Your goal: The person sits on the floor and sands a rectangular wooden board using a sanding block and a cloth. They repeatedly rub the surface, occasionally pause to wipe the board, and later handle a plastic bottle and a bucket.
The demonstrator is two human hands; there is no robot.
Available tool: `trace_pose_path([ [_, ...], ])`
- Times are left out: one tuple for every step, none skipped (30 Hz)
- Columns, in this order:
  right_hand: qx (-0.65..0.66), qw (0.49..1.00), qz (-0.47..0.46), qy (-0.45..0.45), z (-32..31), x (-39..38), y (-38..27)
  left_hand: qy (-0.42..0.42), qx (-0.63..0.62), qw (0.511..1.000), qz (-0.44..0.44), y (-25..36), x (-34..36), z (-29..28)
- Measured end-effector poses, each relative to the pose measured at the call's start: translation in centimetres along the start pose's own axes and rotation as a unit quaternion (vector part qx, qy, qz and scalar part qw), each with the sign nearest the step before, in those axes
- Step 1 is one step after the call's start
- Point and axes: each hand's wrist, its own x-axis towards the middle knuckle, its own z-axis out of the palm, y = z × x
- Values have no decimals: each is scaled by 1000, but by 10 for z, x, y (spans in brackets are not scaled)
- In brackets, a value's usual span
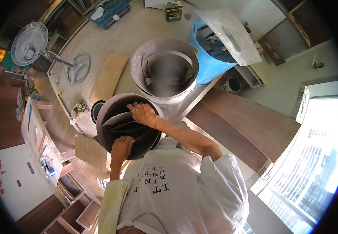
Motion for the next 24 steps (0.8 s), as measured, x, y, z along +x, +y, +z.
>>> trace_pose_path([
  [3,1000,-1,-8,-2,1,0,1,-7,1000,-4,1,0,-1],
  [6,1000,-1,-16,-3,1,-1,1,-15,1000,-7,1,0,-2],
  [7,1000,-1,-23,-3,1,-1,0,-6,1000,-6,1,-1,-1],
  [4,999,5,-34,-3,2,-1,-1,2,1000,-5,0,-1,1],
  [8,1000,3,-26,-2,2,-1,-2,10,1000,-3,-1,-2,1],
  [11,1000,1,-18,0,3,0,-3,10,1000,-5,0,-1,1],
  [14,1000,-1,-10,2,2,1,-4,10,1000,-8,0,-1,0],
  [16,1000,-6,-10,3,1,1,-5,10,1000,-9,1,-1,-1],
  [16,1000,-8,-11,1,0,2,-6,8,1000,-11,1,-1,-1],
  [16,1000,-11,-11,0,0,2,-7,6,1000,-12,1,0,-2],
  [26,999,-5,-41,-2,1,2,-9,5,1000,-14,0,0,-2],
  [34,997,0,-72,-7,4,1,-6,2,1000,-14,0,0,-1],
  [43,994,6,-102,-9,6,1,-3,-1,1000,-15,0,0,-1],
  [41,995,4,-96,-8,6,1,-1,-4,1000,-15,0,1,-1],
  [39,995,2,-89,-8,5,1,1,-4,1000,-15,0,1,-1],
  [36,996,0,-82,-7,3,2,3,-3,1000,-14,1,2,-1],
  [42,997,-2,-63,-7,2,3,4,-3,1000,-13,1,3,-2],
  [50,998,-8,-44,-13,2,0,4,-8,1000,-15,1,2,-2],
  [57,998,-13,-25,-19,2,-2,4,-13,1000,-17,0,1,-2],
  [99,995,-34,2,-27,0,-3,3,-18,1000,-18,0,2,-1],
  [143,988,-57,26,-53,1,-9,1,-20,1000,-20,0,-1,-2],
  [186,978,-76,51,-79,1,-11,-2,-21,1000,-18,-1,-1,-1],
  [218,972,-70,58,-102,1,-8,-5,-24,1000,-16,-2,0,0],
  [253,963,-67,64,-125,0,-2,0,-32,999,-16,-2,-1,1],
])
